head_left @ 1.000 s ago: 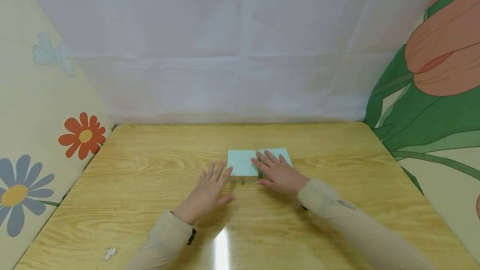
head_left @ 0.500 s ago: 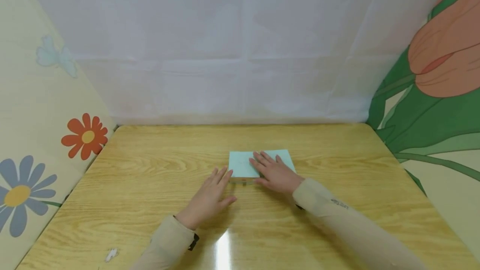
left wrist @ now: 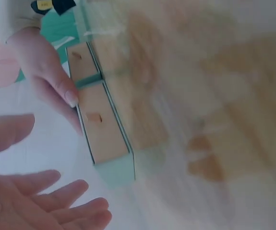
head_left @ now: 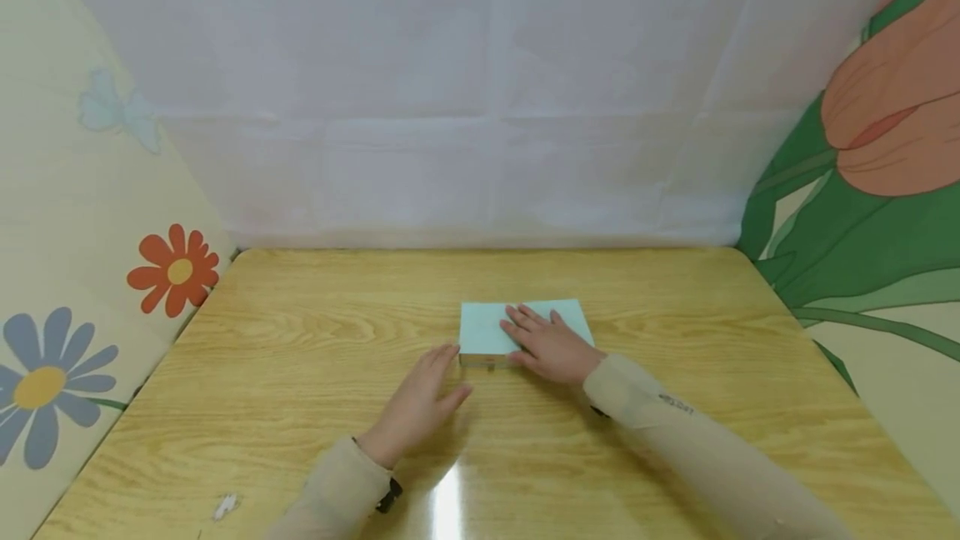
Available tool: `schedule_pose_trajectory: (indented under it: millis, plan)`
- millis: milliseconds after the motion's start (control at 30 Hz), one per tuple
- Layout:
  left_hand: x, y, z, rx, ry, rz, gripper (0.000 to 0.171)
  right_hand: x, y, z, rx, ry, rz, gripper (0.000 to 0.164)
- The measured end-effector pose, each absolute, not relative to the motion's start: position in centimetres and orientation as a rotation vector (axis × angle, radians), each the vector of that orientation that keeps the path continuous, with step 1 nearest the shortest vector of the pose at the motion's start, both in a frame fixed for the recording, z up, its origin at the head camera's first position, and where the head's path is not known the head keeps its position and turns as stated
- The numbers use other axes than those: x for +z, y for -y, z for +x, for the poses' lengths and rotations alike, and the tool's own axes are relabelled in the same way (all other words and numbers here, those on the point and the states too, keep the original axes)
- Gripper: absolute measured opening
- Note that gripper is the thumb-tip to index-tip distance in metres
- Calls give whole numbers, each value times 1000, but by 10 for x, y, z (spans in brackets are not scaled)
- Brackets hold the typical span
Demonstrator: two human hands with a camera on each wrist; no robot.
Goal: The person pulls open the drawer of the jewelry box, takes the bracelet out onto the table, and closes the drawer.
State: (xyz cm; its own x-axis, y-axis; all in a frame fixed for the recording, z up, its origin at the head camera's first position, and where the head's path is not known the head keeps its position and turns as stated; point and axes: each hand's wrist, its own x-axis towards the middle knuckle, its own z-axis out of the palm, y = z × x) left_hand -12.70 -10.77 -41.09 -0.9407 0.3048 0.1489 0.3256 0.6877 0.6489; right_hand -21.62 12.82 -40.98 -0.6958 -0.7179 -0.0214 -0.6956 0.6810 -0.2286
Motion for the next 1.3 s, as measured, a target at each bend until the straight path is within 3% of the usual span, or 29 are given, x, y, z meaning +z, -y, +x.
schedule_pose_trajectory:
  millis: [367, 800, 1300]
  plan:
    - [-419, 96, -127, -1468, 2758, -444, 39, -405, -129, -221, -307, -2740, -1158, 59]
    - [-419, 85, -136, -2076, 2675, -220, 47, -400, -124, -226, -149, -2739, -1270, 56]
    - [-429, 68, -156, -2628, 2419, 86, 36, -395, -119, -227, -17, -2727, -1270, 51]
